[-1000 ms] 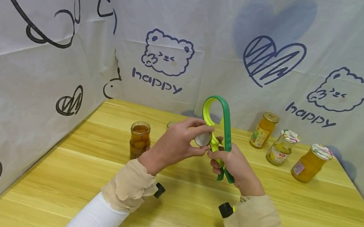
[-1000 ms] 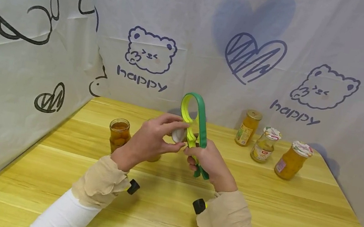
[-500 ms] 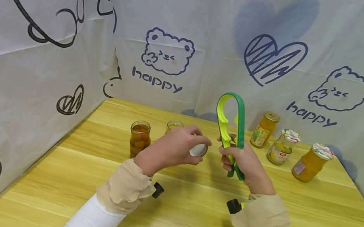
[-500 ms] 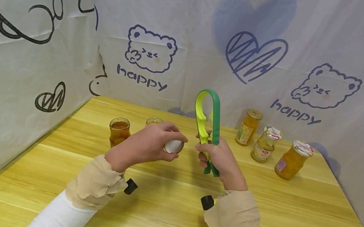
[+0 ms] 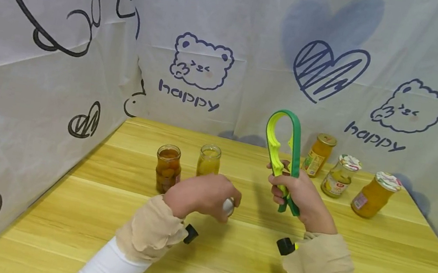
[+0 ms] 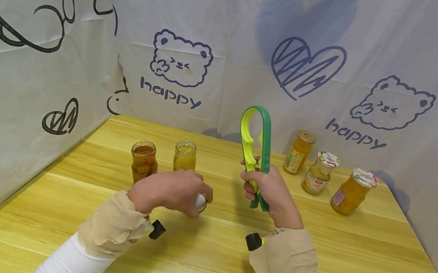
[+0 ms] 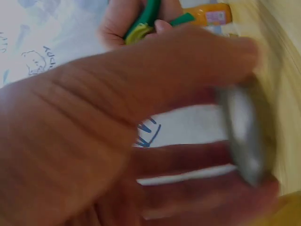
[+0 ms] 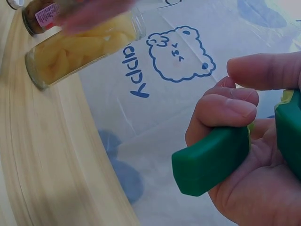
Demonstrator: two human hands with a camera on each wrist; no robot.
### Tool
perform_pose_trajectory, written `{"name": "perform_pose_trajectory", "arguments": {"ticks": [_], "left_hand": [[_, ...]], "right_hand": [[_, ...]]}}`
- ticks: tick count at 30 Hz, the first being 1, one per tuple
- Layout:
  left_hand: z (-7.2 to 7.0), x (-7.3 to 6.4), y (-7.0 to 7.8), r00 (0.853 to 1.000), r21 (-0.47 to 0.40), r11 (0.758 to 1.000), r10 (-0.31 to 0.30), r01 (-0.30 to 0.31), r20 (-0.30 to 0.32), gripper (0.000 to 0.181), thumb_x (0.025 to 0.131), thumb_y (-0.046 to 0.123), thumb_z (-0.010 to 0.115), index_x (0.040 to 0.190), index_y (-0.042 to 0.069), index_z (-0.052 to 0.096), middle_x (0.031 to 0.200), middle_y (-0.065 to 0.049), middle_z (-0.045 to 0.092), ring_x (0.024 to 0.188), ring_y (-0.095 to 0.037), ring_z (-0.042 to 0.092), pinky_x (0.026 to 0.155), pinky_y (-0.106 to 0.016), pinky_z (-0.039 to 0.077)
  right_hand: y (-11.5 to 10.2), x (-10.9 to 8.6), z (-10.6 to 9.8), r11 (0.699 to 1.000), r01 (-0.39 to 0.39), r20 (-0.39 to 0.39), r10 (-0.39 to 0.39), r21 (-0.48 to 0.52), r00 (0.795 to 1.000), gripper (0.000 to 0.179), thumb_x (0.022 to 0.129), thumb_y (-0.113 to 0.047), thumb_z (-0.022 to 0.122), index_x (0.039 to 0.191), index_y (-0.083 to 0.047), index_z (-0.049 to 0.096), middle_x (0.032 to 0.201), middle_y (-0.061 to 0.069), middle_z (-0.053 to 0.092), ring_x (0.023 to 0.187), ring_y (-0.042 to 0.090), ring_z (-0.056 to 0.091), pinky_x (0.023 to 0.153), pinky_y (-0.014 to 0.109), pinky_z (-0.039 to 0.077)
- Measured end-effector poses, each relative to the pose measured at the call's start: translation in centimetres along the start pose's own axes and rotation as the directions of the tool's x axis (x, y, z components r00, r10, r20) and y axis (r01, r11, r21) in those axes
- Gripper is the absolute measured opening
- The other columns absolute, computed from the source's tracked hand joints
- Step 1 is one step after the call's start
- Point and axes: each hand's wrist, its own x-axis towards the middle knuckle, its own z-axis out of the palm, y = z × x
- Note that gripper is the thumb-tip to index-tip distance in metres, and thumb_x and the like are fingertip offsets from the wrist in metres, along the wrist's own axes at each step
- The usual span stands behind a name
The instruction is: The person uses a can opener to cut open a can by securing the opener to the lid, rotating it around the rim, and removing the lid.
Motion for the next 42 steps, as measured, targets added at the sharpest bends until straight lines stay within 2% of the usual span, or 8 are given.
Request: {"name": "perform_pose_trajectory", "arguments": {"ticks": [2,5,11,16,21,27,35,42], "left_hand": [[0.3,0.1,-0.3,0.997,0.004,0.999,-0.038,0.038,0.071,0.034,0.085,0.018,0.082,0.119,0.018,0.076,0.113,0.001,0.074,0.089,-0.012,0.062,0.078,-0.027,0.054],[0.7,0.2,-0.6,0.986,0.011,0.995,-0.097,0.096,0.135,0.036,0.084,0.013,0.08,0.119,0.018,0.077,0.114,0.002,0.074,0.086,-0.011,0.06,0.074,-0.026,0.053],[1.5,1.1,-0.5,0.976,0.059,0.987,-0.157,0.149,0.152,0.035,0.08,0.006,0.079,0.114,0.016,0.077,0.11,0.003,0.074,0.085,-0.011,0.059,0.072,-0.025,0.052],[1.9,1.4,-0.2,0.977,0.107,0.985,-0.153,0.138,0.148,0.028,0.081,0.004,0.074,0.107,0.015,0.075,0.102,0.002,0.071,0.081,-0.012,0.055,0.068,-0.024,0.048],[2.5,0.8,-1.2,0.981,0.138,0.981,-0.151,0.134,0.12,0.03,0.083,0.003,0.073,0.109,0.018,0.076,0.103,0.001,0.072,0.08,-0.012,0.054,0.067,-0.025,0.047],[3.4,0.1,-2.6,0.991,0.177,0.978,-0.121,0.109,0.059,0.03,0.086,0.008,0.079,0.114,0.021,0.077,0.11,-0.002,0.074,0.087,-0.014,0.061,0.074,-0.03,0.054],[4.4,-0.4,-3.3,0.993,0.178,0.979,-0.111,0.1,0.05,0.034,0.089,0.014,0.079,0.123,0.019,0.075,0.125,-0.004,0.072,0.11,-0.021,0.069,0.089,-0.037,0.059],[5.2,-0.6,-3.9,0.998,0.191,0.98,-0.063,0.063,-0.003,0.027,0.092,0.009,0.075,0.118,0.019,0.077,0.122,-0.005,0.073,0.104,-0.019,0.07,0.089,-0.035,0.059]], "right_hand": [[0.0,0.0,-0.1,1.0,0.002,0.002,-0.002,0.001,1.0,0.02,0.101,-0.01,0.057,0.12,-0.009,0.053,0.076,-0.003,0.047,0.055,0.01,0.04,0.051,0.025,0.04],[0.1,0.0,-0.2,1.0,0.003,0.003,-0.003,0.002,1.0,0.02,0.101,-0.01,0.056,0.12,-0.009,0.051,0.076,-0.002,0.046,0.056,0.01,0.04,0.051,0.025,0.04],[0.2,0.3,-0.3,1.0,0.001,-0.001,-0.001,-0.027,1.0,0.022,0.1,-0.009,0.056,0.121,-0.008,0.051,0.075,-0.003,0.047,0.056,0.01,0.04,0.051,0.024,0.041],[0.4,0.4,-0.3,0.999,0.005,0.003,-0.005,-0.044,1.0,0.023,0.099,-0.009,0.057,0.121,-0.009,0.052,0.076,-0.003,0.048,0.056,0.01,0.042,0.051,0.024,0.041],[0.0,0.2,-0.5,0.999,0.001,-0.014,-0.002,-0.037,1.0,0.023,0.1,-0.01,0.058,0.122,-0.009,0.052,0.076,-0.002,0.048,0.056,0.011,0.042,0.051,0.024,0.041],[-0.3,0.4,-0.6,0.998,-0.004,-0.012,0.004,-0.057,1.0,0.025,0.1,-0.011,0.057,0.124,-0.01,0.052,0.075,-0.003,0.047,0.056,0.011,0.043,0.051,0.025,0.041],[-0.1,0.2,-0.7,0.996,-0.024,-0.022,0.022,-0.081,1.0,0.027,0.1,-0.012,0.058,0.126,-0.009,0.052,0.075,-0.002,0.048,0.057,0.012,0.044,0.053,0.026,0.041],[-0.1,-0.1,-0.9,0.995,-0.015,-0.019,0.013,-0.102,1.0,0.032,0.1,-0.013,0.059,0.13,-0.008,0.051,0.077,-0.002,0.048,0.058,0.012,0.044,0.053,0.026,0.042]]}}
